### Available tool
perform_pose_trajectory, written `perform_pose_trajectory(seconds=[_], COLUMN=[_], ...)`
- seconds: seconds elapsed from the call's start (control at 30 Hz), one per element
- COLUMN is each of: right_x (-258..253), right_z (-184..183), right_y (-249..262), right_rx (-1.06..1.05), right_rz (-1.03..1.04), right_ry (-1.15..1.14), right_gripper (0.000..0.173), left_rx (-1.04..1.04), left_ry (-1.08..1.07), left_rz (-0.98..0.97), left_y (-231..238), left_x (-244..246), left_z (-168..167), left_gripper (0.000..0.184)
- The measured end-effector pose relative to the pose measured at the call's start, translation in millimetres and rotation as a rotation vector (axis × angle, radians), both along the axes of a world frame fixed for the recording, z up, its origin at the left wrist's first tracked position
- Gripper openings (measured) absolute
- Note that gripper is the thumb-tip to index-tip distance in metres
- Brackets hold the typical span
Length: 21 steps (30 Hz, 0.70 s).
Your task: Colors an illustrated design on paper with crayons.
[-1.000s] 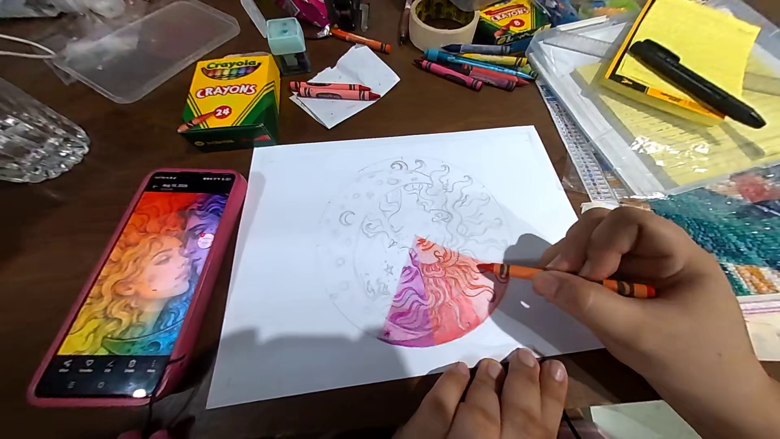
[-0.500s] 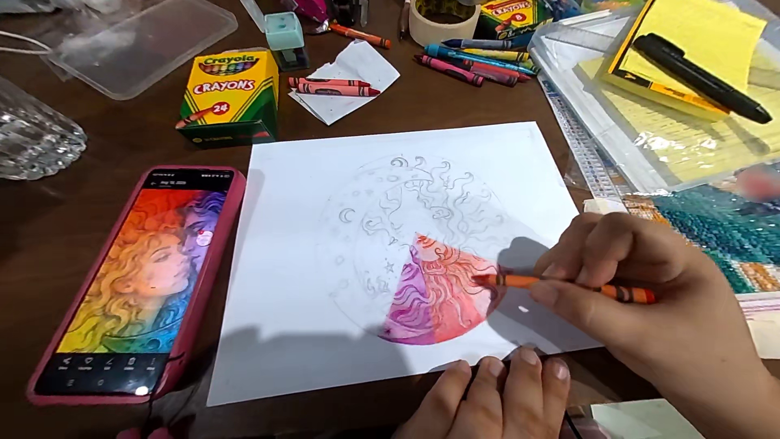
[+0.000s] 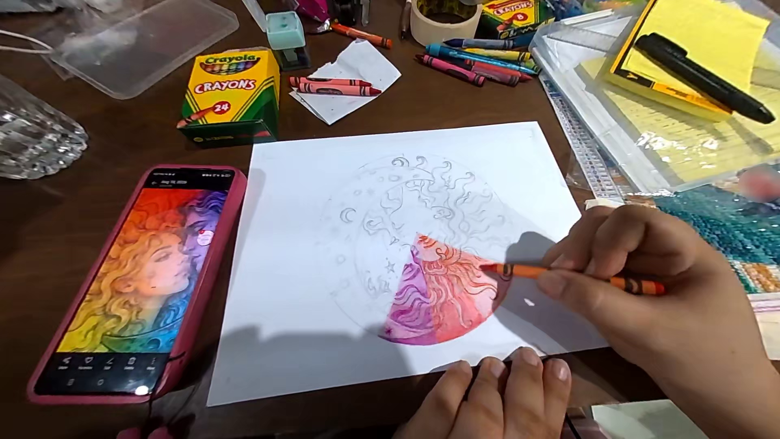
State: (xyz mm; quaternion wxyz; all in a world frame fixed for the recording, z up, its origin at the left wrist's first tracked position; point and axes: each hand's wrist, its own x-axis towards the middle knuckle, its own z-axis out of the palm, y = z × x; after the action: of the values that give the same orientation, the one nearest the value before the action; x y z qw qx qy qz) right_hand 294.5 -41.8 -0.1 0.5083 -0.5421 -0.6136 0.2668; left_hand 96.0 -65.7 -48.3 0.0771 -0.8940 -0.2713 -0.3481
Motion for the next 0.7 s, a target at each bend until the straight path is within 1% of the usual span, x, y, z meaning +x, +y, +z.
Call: perform_pose_trajectory(seconds=[0.03,0.13,0.27,0.37,0.47,0.6,0.7], right_x=[-0.7,-1.5,-0.7,-1.5,-0.8,-1.0,0.6], right_z=[0.3,0.7,0.5,0.2,0.1,0.0,-0.3], right_y=[0.4,-1.3,0.9,-0.5,1.2,-1.2,0.5], right_rx=[-0.004,-0.016,-0.009,-0.001,0.004,0.001,0.008], right_rz=[-0.014,0.042,-0.007,0.031,-0.014,0.078,0.019], right_ry=[0.000,-0.002,0.007,-0.012,0.000,-0.009,0.004], right_gripper=[0.024,0.022,0.024,0.023,0.024,0.021,0.023], left_rx=[-0.001,0.002,-0.004,0.002,-0.006,0.001,-0.004], left_ry=[-0.001,0.004,-0.004,0.000,-0.004,-0.004,-0.004], left_rz=[0.002,0.004,0.006,0.005,0.007,0.005,0.001], left_y=[-0.1,-0.4,-0.9,-0.8,-1.4,-0.4,-0.7], left_x=[0.0,-0.8,-0.3,-0.5,-0.3,-0.1,-0.2], left_z=[-0.1,-1.0,-0.9,-1.1,-1.1,-0.8,0.0], left_gripper=[0.026,0.026,0.026,0.025,0.025,0.025,0.025])
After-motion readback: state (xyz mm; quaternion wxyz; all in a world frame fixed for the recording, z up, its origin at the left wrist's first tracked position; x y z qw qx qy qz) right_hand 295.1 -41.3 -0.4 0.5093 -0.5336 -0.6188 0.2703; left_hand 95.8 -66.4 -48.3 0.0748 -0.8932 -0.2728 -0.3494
